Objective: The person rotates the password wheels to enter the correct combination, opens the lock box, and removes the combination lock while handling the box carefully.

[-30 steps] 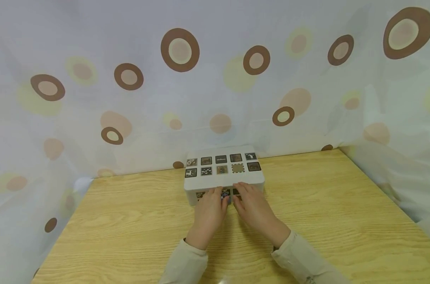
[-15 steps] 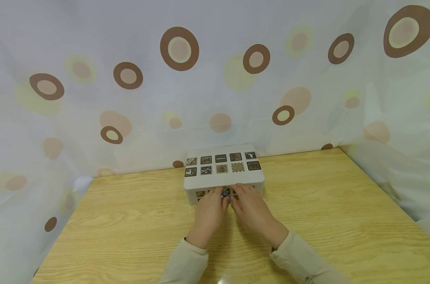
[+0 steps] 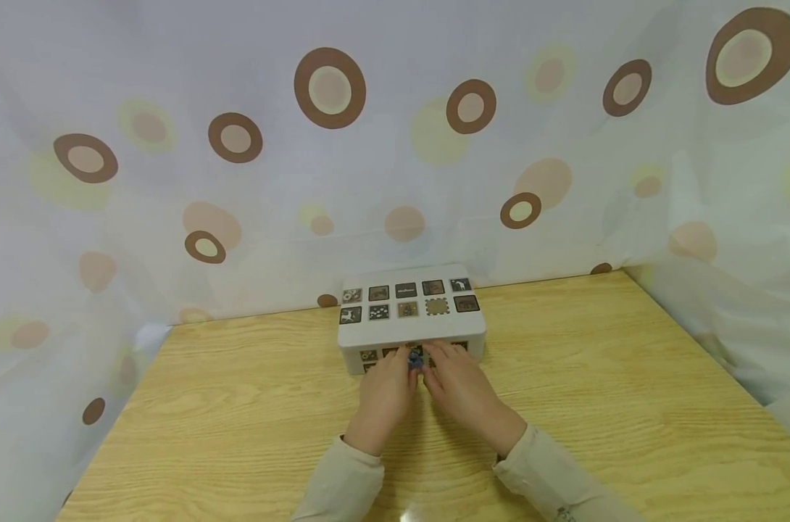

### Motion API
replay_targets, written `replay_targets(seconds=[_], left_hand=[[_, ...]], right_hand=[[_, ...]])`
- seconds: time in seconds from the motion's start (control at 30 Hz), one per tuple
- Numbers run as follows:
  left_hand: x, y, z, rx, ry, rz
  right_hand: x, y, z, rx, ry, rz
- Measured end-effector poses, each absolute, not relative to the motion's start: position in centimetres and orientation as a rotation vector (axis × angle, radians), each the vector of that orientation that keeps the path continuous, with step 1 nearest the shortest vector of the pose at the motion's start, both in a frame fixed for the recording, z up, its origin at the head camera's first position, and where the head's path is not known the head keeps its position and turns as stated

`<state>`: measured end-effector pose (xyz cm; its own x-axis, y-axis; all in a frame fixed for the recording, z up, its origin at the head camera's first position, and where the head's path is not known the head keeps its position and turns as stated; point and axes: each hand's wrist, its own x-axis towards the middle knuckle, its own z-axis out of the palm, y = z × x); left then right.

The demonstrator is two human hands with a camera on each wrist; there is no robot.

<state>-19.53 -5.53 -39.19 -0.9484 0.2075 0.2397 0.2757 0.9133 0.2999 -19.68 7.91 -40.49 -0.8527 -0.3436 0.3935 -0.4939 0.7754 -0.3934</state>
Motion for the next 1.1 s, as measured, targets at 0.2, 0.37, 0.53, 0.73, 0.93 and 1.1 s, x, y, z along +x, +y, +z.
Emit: replay_targets(seconds=[0.2, 0.37, 0.53, 0.73, 0.93, 1.1], left_hand=[[-19.7, -5.6, -39.6, -0.379, -2.881, -0.515], [-19.9, -5.6, -39.8, -0.381, -2.904, -0.535], [-20.1, -5.7, -40.0, -0.409, -2.909, -0.565], [-20.2, -5.8, -40.3, -0.449, -2.905, -0.576], [-20.2, -5.7, -40.5, -0.444, -2.892, -0.587], [-20.3, -5.7, -40.5, -0.414, -2.900, -0.621]], right_hand=[[-19.7, 7.9, -40.5, 0.633, -2.712, 0.736], [-19.8, 7.8, -40.7, 0.627, -2.745, 0.773], [-19.9, 7.8, -40.9, 0.627, -2.750, 0.809], [-20.0, 7.7, -41.1, 0.614, -2.777, 0.876], [-20.0, 7.6, -41.2, 0.582, -2.837, 0.946], [-20.2, 7.6, -41.2, 0.584, -2.858, 0.976]])
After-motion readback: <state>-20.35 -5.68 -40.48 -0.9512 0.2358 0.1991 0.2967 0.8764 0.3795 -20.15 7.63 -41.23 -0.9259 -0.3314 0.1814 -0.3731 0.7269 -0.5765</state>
